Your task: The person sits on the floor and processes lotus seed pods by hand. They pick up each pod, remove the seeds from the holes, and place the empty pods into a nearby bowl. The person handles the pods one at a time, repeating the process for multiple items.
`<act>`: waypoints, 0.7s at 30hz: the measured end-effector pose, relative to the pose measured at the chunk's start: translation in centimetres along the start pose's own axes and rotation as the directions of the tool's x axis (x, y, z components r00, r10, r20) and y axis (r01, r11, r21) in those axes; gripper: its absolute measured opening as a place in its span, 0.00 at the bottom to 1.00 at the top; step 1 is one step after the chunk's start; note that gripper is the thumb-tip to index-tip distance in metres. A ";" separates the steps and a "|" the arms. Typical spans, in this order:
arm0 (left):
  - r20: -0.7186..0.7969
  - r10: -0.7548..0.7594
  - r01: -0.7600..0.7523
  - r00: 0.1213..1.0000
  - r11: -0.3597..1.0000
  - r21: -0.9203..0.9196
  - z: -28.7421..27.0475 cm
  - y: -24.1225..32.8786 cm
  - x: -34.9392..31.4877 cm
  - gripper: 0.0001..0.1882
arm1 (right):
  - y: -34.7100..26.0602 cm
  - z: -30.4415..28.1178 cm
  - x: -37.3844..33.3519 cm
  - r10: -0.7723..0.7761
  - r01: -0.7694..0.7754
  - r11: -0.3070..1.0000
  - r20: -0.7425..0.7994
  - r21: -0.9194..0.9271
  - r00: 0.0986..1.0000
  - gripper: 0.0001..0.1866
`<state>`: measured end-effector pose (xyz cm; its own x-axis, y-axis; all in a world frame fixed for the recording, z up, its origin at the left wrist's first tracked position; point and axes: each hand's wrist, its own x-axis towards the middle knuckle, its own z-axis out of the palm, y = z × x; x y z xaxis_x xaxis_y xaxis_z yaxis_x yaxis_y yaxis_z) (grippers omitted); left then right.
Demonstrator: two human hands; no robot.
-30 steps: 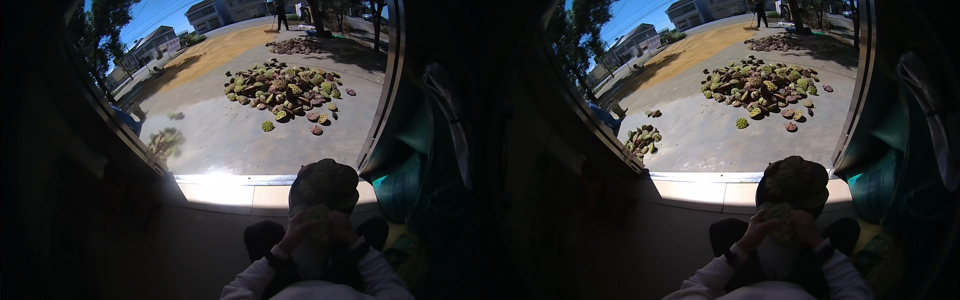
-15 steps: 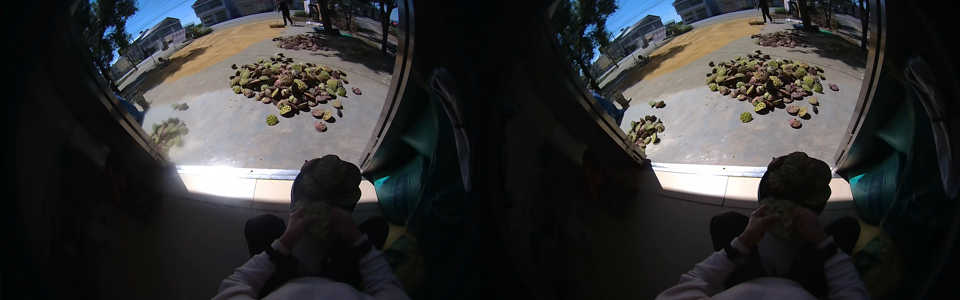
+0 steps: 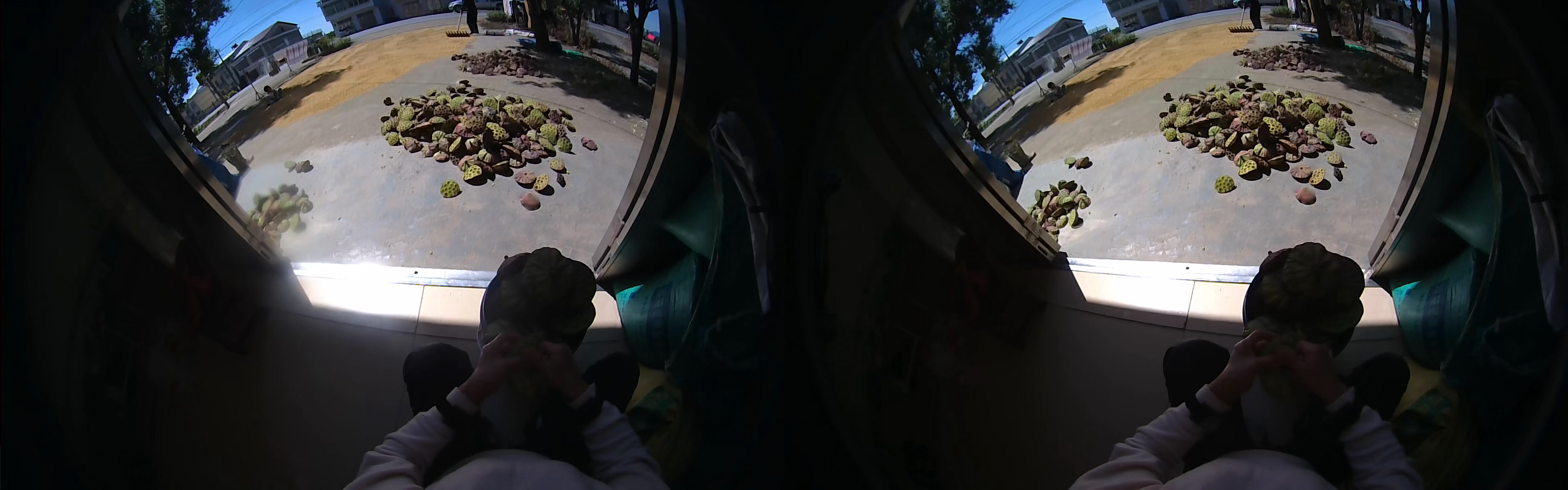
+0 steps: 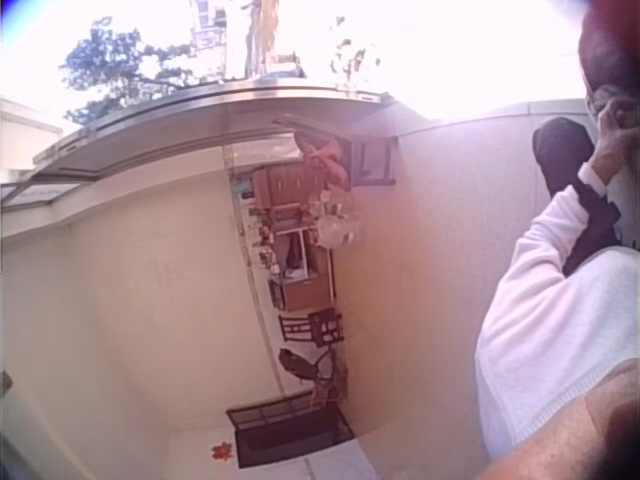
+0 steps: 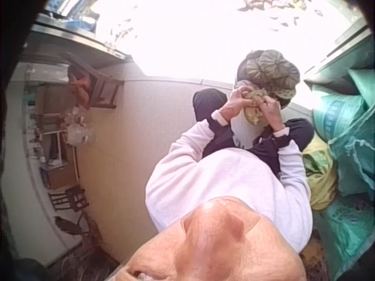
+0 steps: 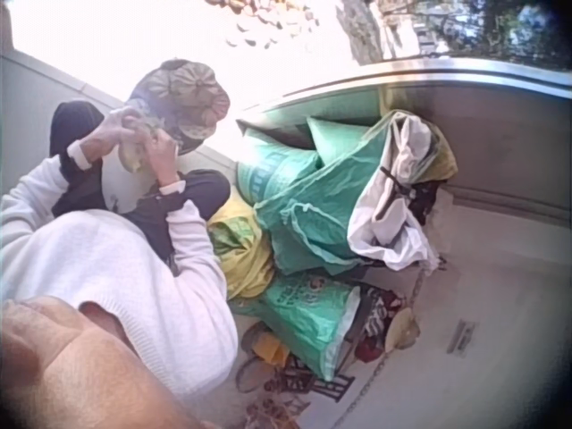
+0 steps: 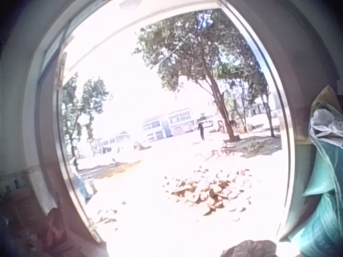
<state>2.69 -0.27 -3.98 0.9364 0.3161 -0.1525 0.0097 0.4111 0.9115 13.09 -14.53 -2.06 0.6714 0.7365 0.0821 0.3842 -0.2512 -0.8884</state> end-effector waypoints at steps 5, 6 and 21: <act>0.076 -0.025 0.033 0.997 0.994 -0.106 -0.3 0.6 -0.5 0.26 | -0.4 -0.7 -0.1 0.114 -0.112 0.993 0.115 -0.023 0.987 0.22; 0.092 -0.033 0.043 0.995 0.993 -0.108 -0.4 0.7 -0.5 0.26 | -0.5 -0.7 -0.2 0.139 -0.136 0.990 0.132 -0.030 0.981 0.22; 0.128 -0.128 0.144 0.984 0.982 -0.126 -0.9 3.1 0.0 0.23 | -3.2 -1.9 -0.2 0.029 -0.057 0.983 0.159 0.173 0.987 0.16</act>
<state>2.44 1.77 -1.47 0.9646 0.1492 -0.2175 0.0998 0.5568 0.8246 12.95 -15.03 1.59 0.5734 0.8191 -0.0166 0.2302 -0.1805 -0.9562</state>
